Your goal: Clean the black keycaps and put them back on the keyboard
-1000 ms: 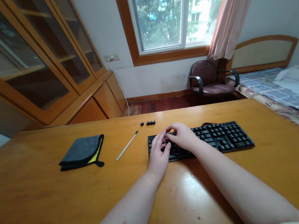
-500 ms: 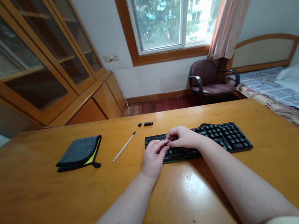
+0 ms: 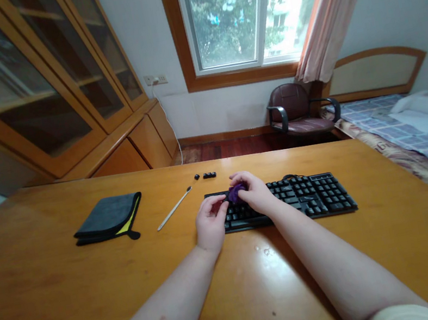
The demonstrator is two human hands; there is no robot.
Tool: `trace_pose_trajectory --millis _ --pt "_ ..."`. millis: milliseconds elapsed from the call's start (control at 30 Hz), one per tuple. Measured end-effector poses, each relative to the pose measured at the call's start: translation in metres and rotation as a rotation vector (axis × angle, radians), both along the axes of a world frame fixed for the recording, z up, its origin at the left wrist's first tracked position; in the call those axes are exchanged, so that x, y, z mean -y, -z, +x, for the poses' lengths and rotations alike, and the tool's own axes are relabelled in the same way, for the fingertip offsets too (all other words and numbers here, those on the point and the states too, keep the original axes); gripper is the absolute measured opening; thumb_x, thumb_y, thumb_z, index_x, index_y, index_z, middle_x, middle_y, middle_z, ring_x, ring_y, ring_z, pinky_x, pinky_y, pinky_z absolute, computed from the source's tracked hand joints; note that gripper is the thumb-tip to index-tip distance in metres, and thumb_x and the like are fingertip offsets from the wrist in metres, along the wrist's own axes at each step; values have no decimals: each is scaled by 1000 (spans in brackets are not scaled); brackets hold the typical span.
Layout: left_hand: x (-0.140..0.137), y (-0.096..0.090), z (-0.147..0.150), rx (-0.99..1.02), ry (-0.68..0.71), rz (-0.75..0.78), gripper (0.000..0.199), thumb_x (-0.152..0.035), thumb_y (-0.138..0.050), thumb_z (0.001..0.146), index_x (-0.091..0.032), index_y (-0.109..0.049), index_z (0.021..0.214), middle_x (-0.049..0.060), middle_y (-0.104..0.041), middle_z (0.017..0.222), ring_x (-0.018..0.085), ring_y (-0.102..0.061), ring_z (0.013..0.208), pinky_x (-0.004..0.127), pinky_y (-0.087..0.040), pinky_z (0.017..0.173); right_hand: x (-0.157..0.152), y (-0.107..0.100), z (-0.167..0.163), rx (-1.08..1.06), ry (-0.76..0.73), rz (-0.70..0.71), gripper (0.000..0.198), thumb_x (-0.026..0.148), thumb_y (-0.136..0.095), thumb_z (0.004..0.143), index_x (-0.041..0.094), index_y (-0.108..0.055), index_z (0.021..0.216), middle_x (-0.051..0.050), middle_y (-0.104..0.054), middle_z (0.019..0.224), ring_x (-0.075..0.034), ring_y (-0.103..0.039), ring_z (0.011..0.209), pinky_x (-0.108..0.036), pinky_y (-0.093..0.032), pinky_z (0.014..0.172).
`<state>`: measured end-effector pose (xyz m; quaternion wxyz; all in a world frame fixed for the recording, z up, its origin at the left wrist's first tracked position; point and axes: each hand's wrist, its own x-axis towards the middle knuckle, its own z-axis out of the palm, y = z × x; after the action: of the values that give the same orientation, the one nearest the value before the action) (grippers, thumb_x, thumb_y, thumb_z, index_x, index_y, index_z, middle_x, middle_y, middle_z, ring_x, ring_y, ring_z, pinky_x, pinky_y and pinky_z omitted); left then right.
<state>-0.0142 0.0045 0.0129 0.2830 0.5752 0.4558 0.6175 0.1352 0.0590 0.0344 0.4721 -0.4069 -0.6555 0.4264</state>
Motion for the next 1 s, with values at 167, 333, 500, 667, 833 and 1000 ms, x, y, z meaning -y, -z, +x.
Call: trace_pose_trajectory --millis 167,333,500,667,833,1000 --pt "-1 3 1 0 -4 -26 13 -24 -59 80 -20 -64 91 4 -60 93 14 -59 83 26 -49 75 5 3 -6 -251 -118 -132 29 28 -69 66 21 -66 93 -8 -54 125 -21 -58 104 -39 -41 95" --pt "-3 9 3 166 21 -139 27 -27 -62 78 -19 -57 103 5 -61 95 12 -60 77 26 -50 73 8 2 -4 -251 -237 -140 28 35 -69 71 23 -70 97 -7 -60 121 -24 -49 118 -41 -32 104" --pt "-4 9 4 221 11 -160 24 -28 -61 78 -16 -57 98 8 -63 95 14 -61 81 28 -50 76 14 -1 -7 -425 -381 -286 33 35 -70 68 24 -70 99 -7 -45 138 -28 -42 125 -44 -34 102" --pt "-3 6 3 256 3 -128 23 -29 -62 78 -16 -59 97 7 -64 94 15 -61 84 29 -49 79 12 2 -8 -430 -324 -272 43 26 -79 57 25 -69 100 -7 -52 132 -26 -42 125 -43 -32 104" --pt "-2 5 2 260 -5 -113 21 -30 -64 76 -16 -63 92 5 -66 88 15 -62 79 28 -50 76 8 3 -4 -314 -294 -230 28 29 -78 60 21 -72 86 -7 -62 116 -24 -58 105 -41 -42 94" --pt "-2 7 3 322 7 -145 21 -28 -66 73 -16 -65 90 5 -68 87 16 -64 80 30 -51 78 8 -3 1 -167 -302 -131 32 28 -77 63 24 -71 93 -4 -67 100 -20 -61 95 -36 -45 90"
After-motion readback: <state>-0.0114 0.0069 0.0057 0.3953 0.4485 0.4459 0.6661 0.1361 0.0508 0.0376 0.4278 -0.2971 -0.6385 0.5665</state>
